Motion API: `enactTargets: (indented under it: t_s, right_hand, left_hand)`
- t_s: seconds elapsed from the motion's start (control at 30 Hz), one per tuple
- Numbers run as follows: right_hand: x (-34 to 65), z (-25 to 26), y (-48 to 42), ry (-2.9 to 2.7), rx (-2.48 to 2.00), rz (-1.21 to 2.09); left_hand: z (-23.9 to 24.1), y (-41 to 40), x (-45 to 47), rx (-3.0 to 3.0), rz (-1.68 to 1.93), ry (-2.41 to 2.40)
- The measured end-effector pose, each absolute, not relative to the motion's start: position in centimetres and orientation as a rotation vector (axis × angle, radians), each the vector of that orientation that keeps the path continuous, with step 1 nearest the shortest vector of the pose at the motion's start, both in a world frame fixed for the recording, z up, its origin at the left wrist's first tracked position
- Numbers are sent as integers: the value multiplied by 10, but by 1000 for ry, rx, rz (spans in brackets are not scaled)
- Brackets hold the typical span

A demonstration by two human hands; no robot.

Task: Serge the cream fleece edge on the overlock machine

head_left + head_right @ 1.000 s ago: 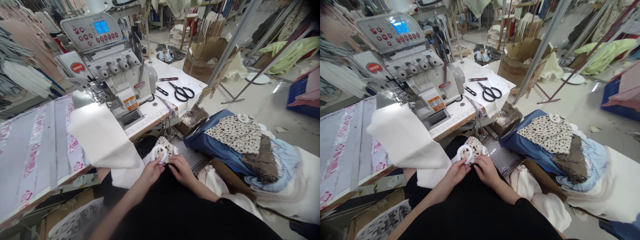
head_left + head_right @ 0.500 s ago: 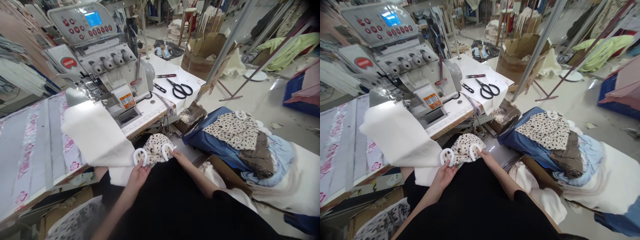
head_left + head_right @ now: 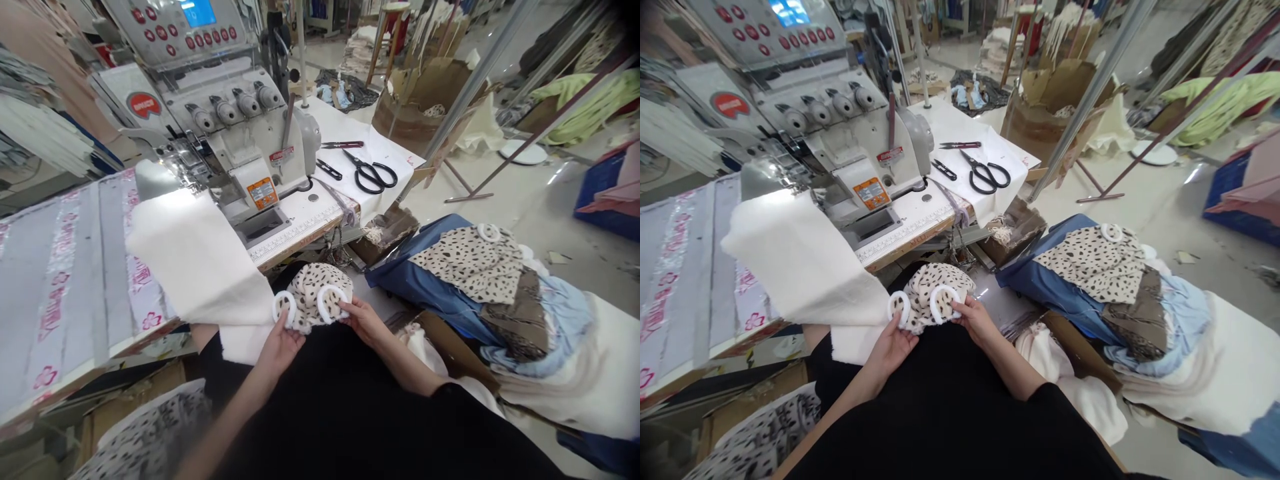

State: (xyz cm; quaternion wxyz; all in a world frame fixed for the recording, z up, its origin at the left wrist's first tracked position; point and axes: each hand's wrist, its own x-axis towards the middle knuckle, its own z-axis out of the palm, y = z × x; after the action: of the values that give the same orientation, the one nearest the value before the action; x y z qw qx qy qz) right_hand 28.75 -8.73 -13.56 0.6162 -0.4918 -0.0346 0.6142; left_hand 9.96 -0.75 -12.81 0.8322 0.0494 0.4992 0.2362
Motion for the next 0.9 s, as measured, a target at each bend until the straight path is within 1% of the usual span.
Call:
enactTargets:
  t_s: [0.2, 0.27, 0.5, 0.73, 0.9]
  right_hand:
    - [280, -135, -89, -69, -1115, 1443]
    - [277, -134, -89, -74, -1117, 1465]
    - [273, -135, -96, -62, -1160, 1532]
    - [274, -134, -105, -76, -1191, 1614]
    - [268, -137, -112, -119, -1223, 1584]
  left_hand:
    - [-123, -28, 108, 127, 132, 927]
    - [-122, -31, 114, 142, 77, 899]
    - [-125, -37, 131, 288, 303, 970]
    - [-128, -42, 130, 345, 399, 950]
    - [-134, -43, 127, 390, 435, 952]
